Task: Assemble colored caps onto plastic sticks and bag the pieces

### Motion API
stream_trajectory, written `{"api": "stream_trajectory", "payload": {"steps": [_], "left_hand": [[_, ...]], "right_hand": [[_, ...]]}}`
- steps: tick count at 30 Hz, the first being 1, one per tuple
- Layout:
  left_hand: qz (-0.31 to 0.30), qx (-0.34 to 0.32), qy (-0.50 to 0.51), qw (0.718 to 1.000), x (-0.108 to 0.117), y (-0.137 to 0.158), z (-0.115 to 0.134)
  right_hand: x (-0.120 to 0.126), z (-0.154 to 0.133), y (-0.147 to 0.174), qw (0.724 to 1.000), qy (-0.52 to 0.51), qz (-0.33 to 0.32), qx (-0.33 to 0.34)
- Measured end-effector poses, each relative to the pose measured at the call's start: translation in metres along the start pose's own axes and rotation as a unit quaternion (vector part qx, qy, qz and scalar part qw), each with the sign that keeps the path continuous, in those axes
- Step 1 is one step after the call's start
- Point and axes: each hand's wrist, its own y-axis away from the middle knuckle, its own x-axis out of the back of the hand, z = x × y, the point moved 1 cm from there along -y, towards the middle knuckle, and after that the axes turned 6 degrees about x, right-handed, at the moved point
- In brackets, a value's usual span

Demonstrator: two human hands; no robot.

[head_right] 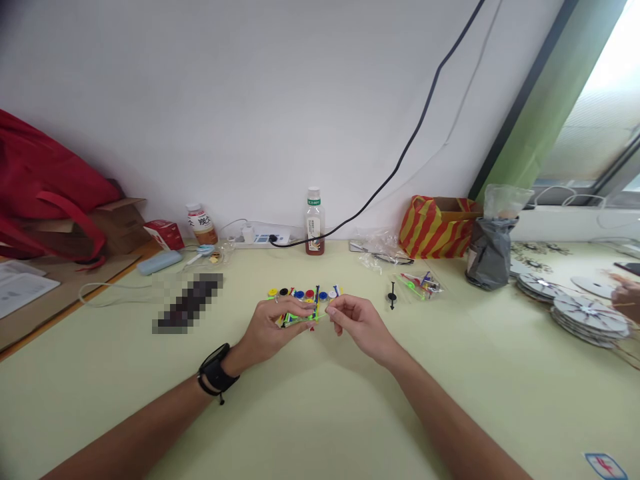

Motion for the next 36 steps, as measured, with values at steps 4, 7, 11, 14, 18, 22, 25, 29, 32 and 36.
{"api": "stream_trajectory", "payload": {"steps": [4,7,11,14,18,22,25,29,32,36], "left_hand": [[-0.024,0.029,0.017,0.999,-0.001,0.000,-0.001],[-0.035,0.035,0.020,0.999,-0.002,0.001,0.000],[-0.066,0.048,0.082,0.993,-0.004,0.001,0.004],[-0.115,0.077,0.164,0.977,-0.006,0.002,0.006],[-0.138,0.131,0.206,0.960,-0.008,0.002,0.001],[-0.102,0.175,0.216,0.955,-0.008,0.001,-0.007],[-0.080,0.185,0.218,0.955,-0.007,-0.001,-0.008],[-0.066,0.181,0.214,0.958,-0.006,-0.003,-0.007],[-0.056,0.170,0.190,0.965,-0.007,-0.003,-0.007],[-0.054,0.127,0.132,0.982,-0.008,-0.001,-0.004]], "right_hand": [[0.000,0.003,0.000,1.000,0.016,0.007,0.012],[0.000,0.007,-0.001,1.000,0.016,0.014,0.022],[-0.002,0.009,-0.002,0.999,0.007,0.036,0.026],[-0.003,0.008,-0.002,0.998,0.001,0.058,0.016],[-0.003,0.007,-0.001,0.996,-0.016,0.085,0.020],[-0.002,0.007,0.003,0.987,0.063,0.115,0.091],[-0.003,0.007,0.006,0.982,0.120,0.093,0.110],[-0.005,0.007,0.006,0.991,0.120,-0.026,0.060],[-0.006,0.008,0.004,0.994,0.098,-0.022,0.041],[-0.011,0.008,0.003,0.999,0.003,0.003,0.033]]}}
